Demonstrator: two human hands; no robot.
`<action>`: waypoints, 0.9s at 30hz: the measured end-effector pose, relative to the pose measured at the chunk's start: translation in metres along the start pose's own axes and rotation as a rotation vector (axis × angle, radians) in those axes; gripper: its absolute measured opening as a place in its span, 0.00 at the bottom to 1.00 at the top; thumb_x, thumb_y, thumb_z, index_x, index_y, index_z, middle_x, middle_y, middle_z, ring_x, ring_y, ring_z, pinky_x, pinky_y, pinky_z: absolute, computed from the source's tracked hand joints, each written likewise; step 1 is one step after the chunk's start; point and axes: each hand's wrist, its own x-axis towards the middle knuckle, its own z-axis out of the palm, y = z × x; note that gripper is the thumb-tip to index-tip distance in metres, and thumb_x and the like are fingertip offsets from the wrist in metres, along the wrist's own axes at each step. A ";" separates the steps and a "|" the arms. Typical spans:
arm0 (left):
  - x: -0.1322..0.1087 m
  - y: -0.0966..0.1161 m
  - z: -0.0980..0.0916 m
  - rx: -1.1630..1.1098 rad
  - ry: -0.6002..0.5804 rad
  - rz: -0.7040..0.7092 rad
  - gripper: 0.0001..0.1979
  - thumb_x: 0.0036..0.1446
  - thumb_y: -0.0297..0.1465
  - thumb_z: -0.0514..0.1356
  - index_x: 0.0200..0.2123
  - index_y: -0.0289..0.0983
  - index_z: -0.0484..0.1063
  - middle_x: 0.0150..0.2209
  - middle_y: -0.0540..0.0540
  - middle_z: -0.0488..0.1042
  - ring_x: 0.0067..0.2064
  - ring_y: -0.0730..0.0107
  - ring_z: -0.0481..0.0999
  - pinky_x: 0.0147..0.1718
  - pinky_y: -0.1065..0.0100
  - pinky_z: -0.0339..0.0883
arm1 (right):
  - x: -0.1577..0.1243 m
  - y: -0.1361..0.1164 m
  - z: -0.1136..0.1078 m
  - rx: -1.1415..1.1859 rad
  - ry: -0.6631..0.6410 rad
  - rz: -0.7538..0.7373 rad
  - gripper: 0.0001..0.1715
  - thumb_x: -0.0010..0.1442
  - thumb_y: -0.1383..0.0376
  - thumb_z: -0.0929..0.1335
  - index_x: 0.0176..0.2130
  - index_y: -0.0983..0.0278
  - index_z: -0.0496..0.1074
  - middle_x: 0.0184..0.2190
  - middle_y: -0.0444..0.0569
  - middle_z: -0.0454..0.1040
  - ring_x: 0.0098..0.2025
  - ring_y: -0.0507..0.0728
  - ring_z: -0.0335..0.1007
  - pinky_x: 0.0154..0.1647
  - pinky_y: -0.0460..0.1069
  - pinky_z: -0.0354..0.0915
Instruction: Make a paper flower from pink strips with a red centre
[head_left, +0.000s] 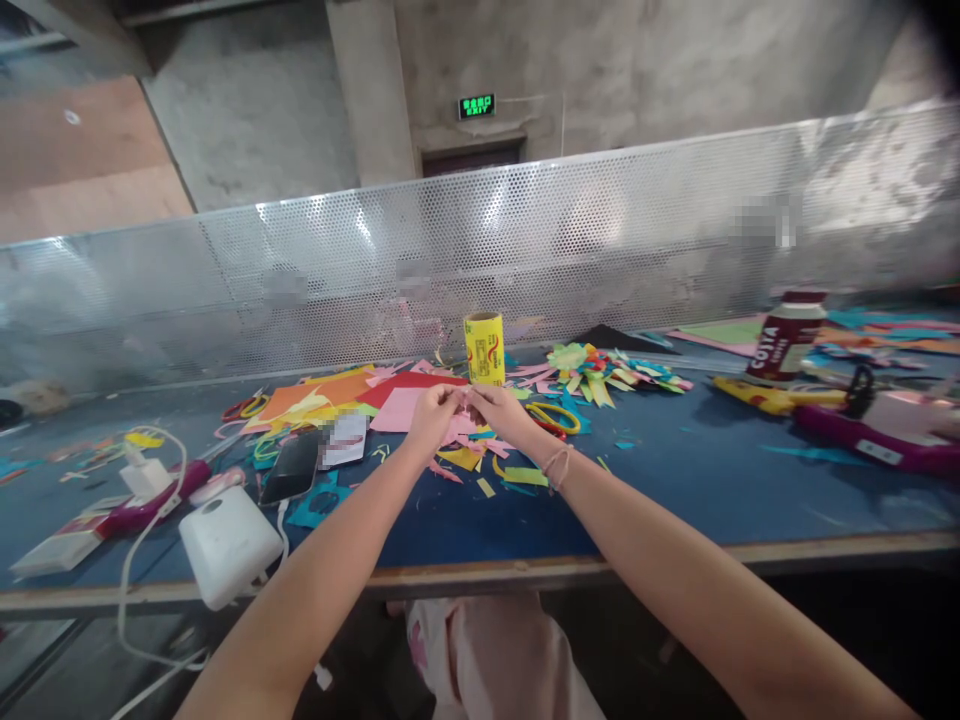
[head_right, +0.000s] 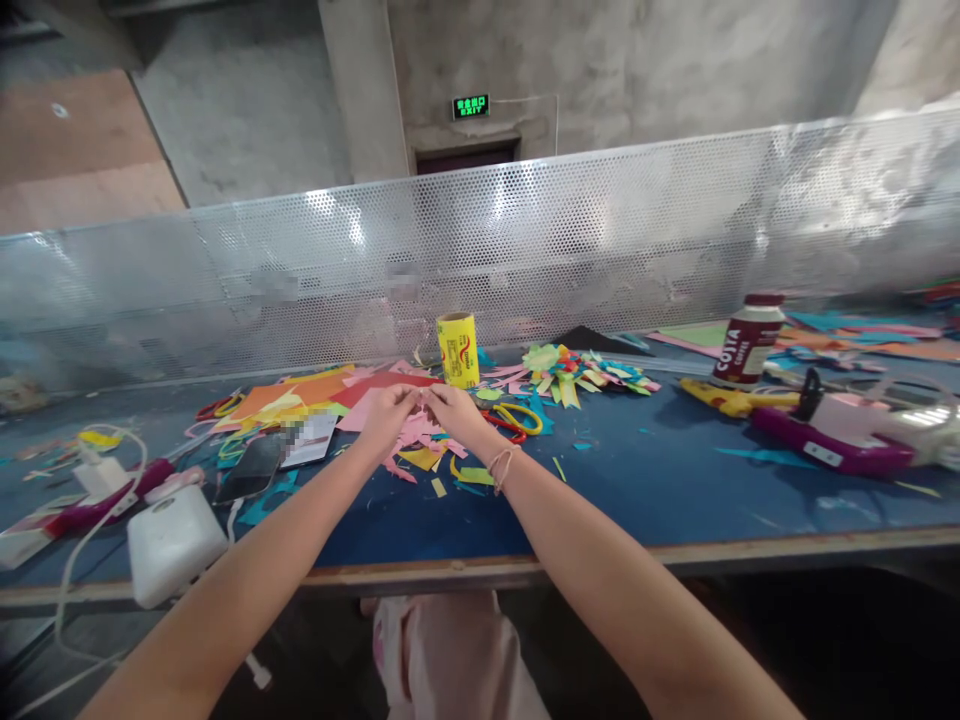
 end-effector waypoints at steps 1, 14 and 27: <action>0.001 -0.001 0.000 -0.038 -0.019 -0.013 0.09 0.47 0.34 0.60 0.21 0.34 0.68 0.20 0.50 0.67 0.24 0.75 0.64 0.27 0.71 0.58 | 0.000 0.001 0.000 0.019 -0.004 -0.005 0.19 0.58 0.56 0.58 0.21 0.63 0.61 0.16 0.41 0.62 0.19 0.47 0.59 0.20 0.43 0.56; 0.000 0.005 -0.002 -0.048 -0.028 -0.011 0.10 0.48 0.35 0.60 0.21 0.35 0.68 0.20 0.50 0.68 0.24 0.75 0.66 0.26 0.71 0.60 | 0.003 0.004 -0.002 0.161 -0.049 0.022 0.21 0.55 0.51 0.61 0.21 0.62 0.61 0.16 0.40 0.61 0.18 0.48 0.57 0.19 0.44 0.55; 0.002 0.001 -0.004 -0.099 -0.135 -0.103 0.15 0.49 0.41 0.58 0.21 0.36 0.65 0.18 0.50 0.65 0.21 0.74 0.64 0.23 0.70 0.57 | 0.001 0.001 -0.004 0.256 -0.102 0.039 0.18 0.55 0.54 0.63 0.22 0.63 0.61 0.16 0.39 0.61 0.19 0.47 0.57 0.21 0.44 0.56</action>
